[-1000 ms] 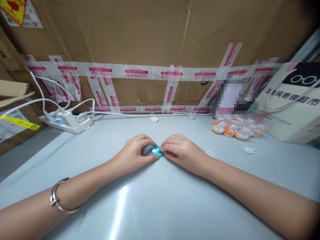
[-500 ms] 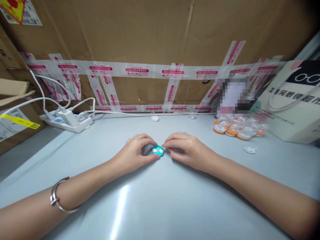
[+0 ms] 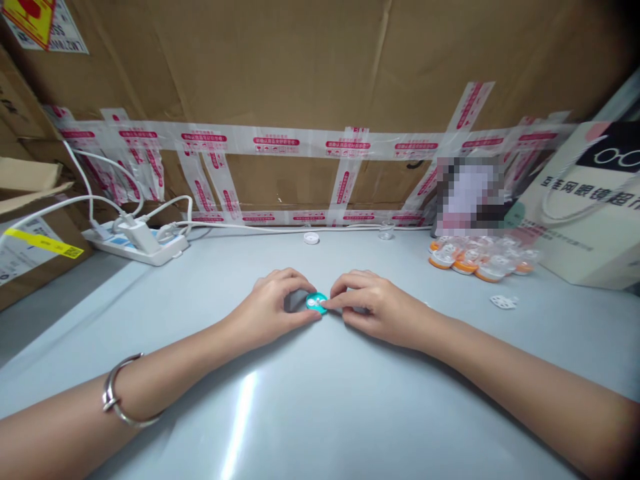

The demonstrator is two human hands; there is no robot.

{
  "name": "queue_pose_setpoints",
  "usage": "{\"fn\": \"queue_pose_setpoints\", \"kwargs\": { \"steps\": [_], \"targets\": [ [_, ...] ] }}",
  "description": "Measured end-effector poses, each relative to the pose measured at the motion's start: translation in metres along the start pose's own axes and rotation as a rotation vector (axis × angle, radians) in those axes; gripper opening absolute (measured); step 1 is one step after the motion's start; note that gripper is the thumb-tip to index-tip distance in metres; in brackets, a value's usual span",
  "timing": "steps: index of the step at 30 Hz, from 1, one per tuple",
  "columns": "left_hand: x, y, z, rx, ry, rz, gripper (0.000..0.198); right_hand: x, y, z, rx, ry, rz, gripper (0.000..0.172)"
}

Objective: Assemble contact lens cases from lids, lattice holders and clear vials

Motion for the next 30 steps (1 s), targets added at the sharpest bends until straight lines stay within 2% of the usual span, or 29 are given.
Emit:
{"fn": "queue_pose_setpoints", "kwargs": {
  "steps": [5, 9, 14, 16, 19, 23, 27, 30],
  "targets": [
    [0.001, 0.001, -0.001, -0.001, 0.004, -0.011, 0.028, 0.002, -0.002, 0.003, -0.127, 0.094, 0.100, 0.024],
    [0.009, 0.004, 0.002, 0.017, 0.085, -0.041, 0.040, 0.009, -0.002, 0.005, -0.211, 0.149, 0.087, 0.018],
    [0.023, -0.013, 0.030, 0.025, 0.214, 0.111, 0.034, 0.026, 0.004, 0.002, -0.336, 0.238, 0.068, 0.014],
    [0.021, -0.027, 0.050, 0.053, 0.195, 0.193, 0.036, 0.033, 0.010, 0.001, -0.364, 0.282, 0.039, 0.014],
    [0.009, -0.044, 0.080, 0.071, 0.157, 0.219, 0.043, 0.039, 0.020, -0.001, -0.384, 0.349, -0.010, 0.013],
    [-0.013, -0.051, 0.111, 0.093, 0.160, 0.232, 0.050, 0.043, 0.025, -0.002, -0.375, 0.388, -0.031, 0.012],
    [-0.020, -0.047, 0.122, 0.114, 0.147, 0.202, 0.033, 0.044, 0.021, -0.002, -0.376, 0.393, -0.013, 0.013],
    [-0.008, -0.038, 0.114, 0.131, 0.088, 0.131, 0.033, 0.044, 0.019, -0.003, -0.391, 0.354, 0.012, 0.015]
  ]
}}
Point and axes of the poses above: each hand's wrist, its own z-axis towards the middle knuckle, its own x-axis out of the back of the hand, y = z × x, the point moved 3 cm from there along z, towards the middle knuckle, and after that the axes turned 11 degrees about y, right-handed, at the moved point
